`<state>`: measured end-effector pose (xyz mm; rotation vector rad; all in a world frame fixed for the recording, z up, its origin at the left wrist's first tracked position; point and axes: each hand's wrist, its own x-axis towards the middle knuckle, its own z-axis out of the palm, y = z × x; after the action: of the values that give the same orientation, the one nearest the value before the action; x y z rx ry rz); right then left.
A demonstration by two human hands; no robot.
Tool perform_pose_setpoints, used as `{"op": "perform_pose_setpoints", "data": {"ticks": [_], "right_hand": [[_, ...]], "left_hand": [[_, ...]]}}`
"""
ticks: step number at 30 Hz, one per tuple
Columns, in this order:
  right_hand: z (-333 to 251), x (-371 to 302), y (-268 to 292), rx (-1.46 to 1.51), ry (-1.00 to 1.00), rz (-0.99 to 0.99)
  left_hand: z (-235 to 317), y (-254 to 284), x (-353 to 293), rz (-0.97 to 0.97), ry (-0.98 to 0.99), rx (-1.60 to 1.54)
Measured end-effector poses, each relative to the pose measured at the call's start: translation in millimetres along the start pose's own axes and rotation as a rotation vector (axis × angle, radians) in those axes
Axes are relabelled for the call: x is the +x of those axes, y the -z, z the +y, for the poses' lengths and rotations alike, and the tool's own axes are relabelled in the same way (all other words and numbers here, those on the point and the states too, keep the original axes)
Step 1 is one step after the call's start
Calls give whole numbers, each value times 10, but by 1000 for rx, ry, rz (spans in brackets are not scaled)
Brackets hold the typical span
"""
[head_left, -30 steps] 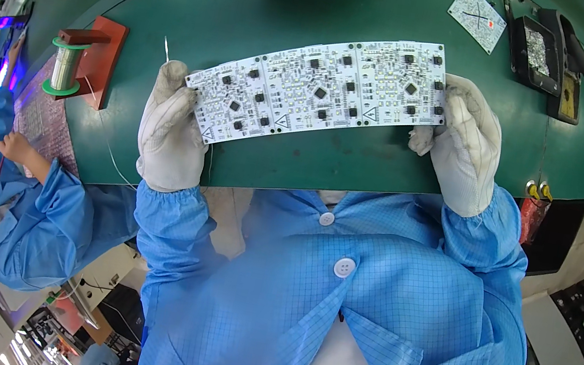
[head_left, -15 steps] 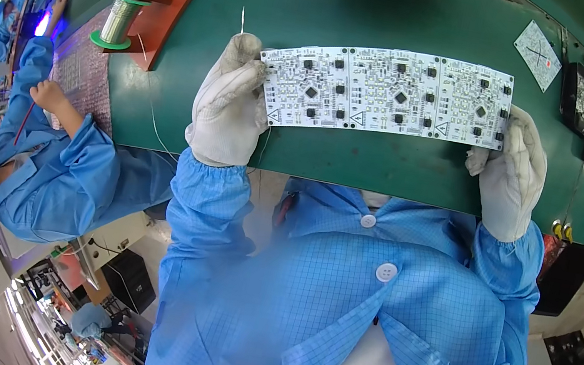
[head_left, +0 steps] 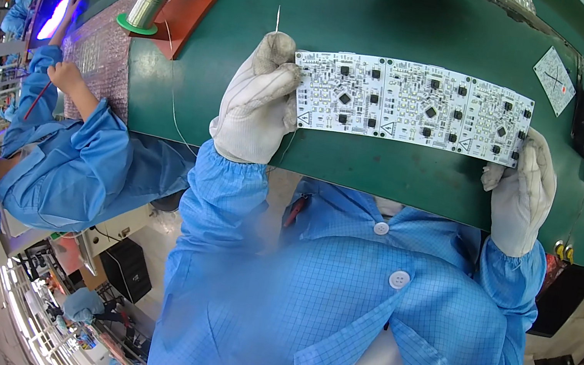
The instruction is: The person separates circuit boards into smaller pieces by hand, solders components onto a circuit board using a soldering iron, and places the boards on the table.
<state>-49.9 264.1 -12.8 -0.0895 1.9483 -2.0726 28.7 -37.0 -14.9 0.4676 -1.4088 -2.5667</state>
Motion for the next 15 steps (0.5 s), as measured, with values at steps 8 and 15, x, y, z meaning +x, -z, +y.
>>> {"op": "perform_pose_setpoints", "data": {"ticks": [8,15], "right_hand": [[33,-5,35,50,6,-8],[62,-4,11,-206,154,73]], "left_hand": [[-1,-18,-33,-9,-33,-15],[-47,28,-24,-79,-25,-52]]}}
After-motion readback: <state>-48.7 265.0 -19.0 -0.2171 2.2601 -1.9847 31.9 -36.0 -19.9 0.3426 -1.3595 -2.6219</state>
